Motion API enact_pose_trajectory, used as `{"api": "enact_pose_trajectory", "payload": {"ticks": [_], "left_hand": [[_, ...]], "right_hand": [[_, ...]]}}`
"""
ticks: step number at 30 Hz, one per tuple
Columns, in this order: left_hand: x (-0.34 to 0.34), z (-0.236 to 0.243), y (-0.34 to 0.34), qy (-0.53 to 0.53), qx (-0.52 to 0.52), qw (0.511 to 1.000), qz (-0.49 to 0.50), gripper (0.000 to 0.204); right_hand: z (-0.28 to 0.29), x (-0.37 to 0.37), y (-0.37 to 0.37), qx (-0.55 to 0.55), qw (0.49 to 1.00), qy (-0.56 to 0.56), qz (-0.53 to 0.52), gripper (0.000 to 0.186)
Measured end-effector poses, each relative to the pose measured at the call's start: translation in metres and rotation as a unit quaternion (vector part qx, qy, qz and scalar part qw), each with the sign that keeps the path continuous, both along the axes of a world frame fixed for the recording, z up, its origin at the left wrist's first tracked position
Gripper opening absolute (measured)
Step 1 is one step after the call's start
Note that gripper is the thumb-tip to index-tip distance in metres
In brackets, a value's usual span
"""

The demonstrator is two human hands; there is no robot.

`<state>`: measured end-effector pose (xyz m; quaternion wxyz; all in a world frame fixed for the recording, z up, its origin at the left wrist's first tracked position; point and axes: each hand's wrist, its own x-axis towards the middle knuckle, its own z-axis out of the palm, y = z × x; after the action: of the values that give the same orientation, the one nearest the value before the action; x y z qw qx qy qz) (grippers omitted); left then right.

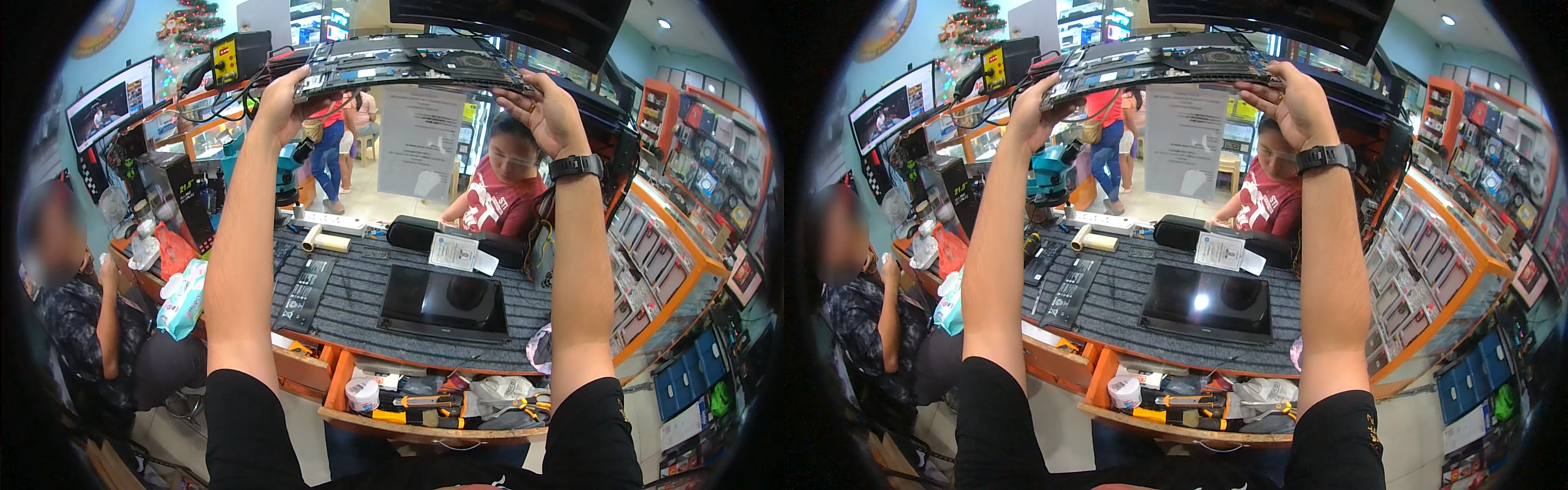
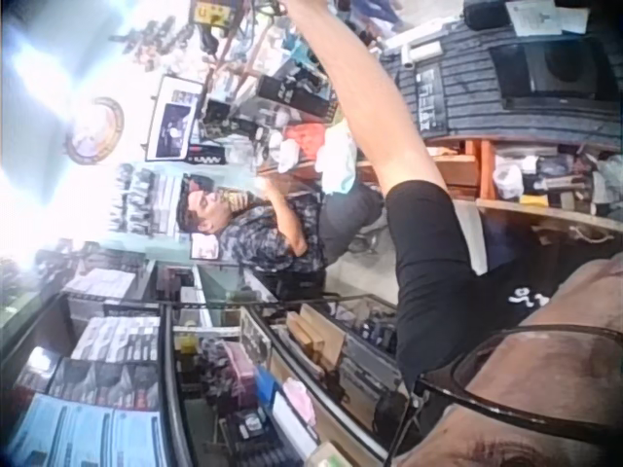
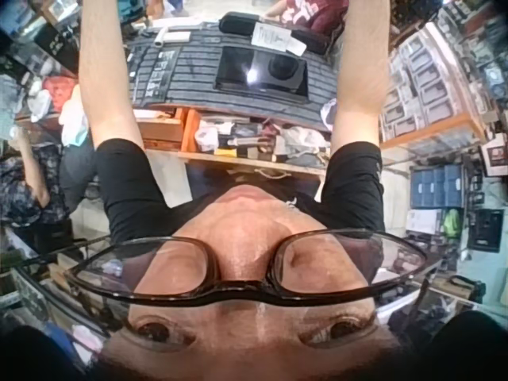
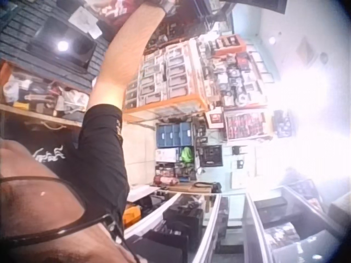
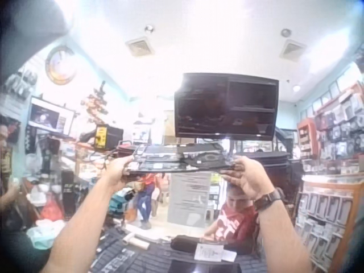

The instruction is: The person removes the back cover of a Huawei tablet, cleans the screen with a cloth, and uses a screwdriver to adjust internal components. The person handles the tablet, a cleaning cloth, and a screwdriver throughout the process.

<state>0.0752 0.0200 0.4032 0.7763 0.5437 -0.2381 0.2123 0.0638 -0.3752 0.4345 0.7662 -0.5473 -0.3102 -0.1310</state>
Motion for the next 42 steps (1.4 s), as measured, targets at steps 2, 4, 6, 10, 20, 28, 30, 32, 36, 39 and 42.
{"api": "enact_pose_trajectory", "payload": {"ticks": [2, 4, 6, 10, 20, 28, 30, 32, 36, 39, 42], "left_hand": [[-0.013, -0.016, -0.003, -0.014, 0.022, 1.0, 0.005, 0.034], [-0.026, -0.032, -0.004, -0.036, 0.048, 0.998, 0.022, 0.032], [-0.045, -0.05, -0.004, -0.051, 0.03, 0.997, 0.046, 0.029], [-0.066, -0.094, 0.005, -0.094, -0.058, 0.987, 0.114, 0.034], [-0.122, -0.215, -0.034, -0.046, -0.026, 0.987, 0.152, 0.042], [-0.088, -0.275, -0.054, 0.074, 0.143, 0.979, 0.127, 0.052], [-0.079, -0.286, -0.061, 0.091, 0.215, 0.962, 0.139, 0.053], [-0.072, -0.294, -0.071, 0.093, 0.249, 0.958, 0.106, 0.053], [-0.054, -0.323, -0.082, 0.113, 0.227, 0.965, 0.064, 0.046], [-0.052, -0.337, -0.087, 0.104, 0.242, 0.961, 0.079, 0.04], [-0.046, -0.344, -0.091, 0.101, 0.231, 0.966, 0.064, 0.036]], "right_hand": [[-0.009, -0.003, 0.001, 0.003, 1.0, -0.008, -0.004, 0.029], [-0.023, -0.013, 0.006, 0.014, 0.999, -0.004, -0.029, 0.034], [-0.037, -0.029, 0.01, 0.008, 1.0, -0.012, -0.026, 0.036], [-0.08, -0.06, 0.007, -0.036, 0.999, -0.007, 0.005, 0.041], [-0.217, -0.126, -0.071, -0.117, 0.989, 0.069, -0.051, 0.042], [-0.293, -0.114, -0.118, -0.118, 0.965, 0.173, -0.155, 0.05], [-0.309, -0.105, -0.128, -0.119, 0.963, 0.18, -0.163, 0.051], [-0.326, -0.092, -0.14, -0.114, 0.966, 0.185, -0.142, 0.05], [-0.351, -0.074, -0.152, -0.125, 0.956, 0.215, -0.154, 0.047], [-0.368, -0.069, -0.151, -0.138, 0.95, 0.224, -0.168, 0.046], [-0.377, -0.065, -0.157, -0.147, 0.946, 0.218, -0.19, 0.043]]}}
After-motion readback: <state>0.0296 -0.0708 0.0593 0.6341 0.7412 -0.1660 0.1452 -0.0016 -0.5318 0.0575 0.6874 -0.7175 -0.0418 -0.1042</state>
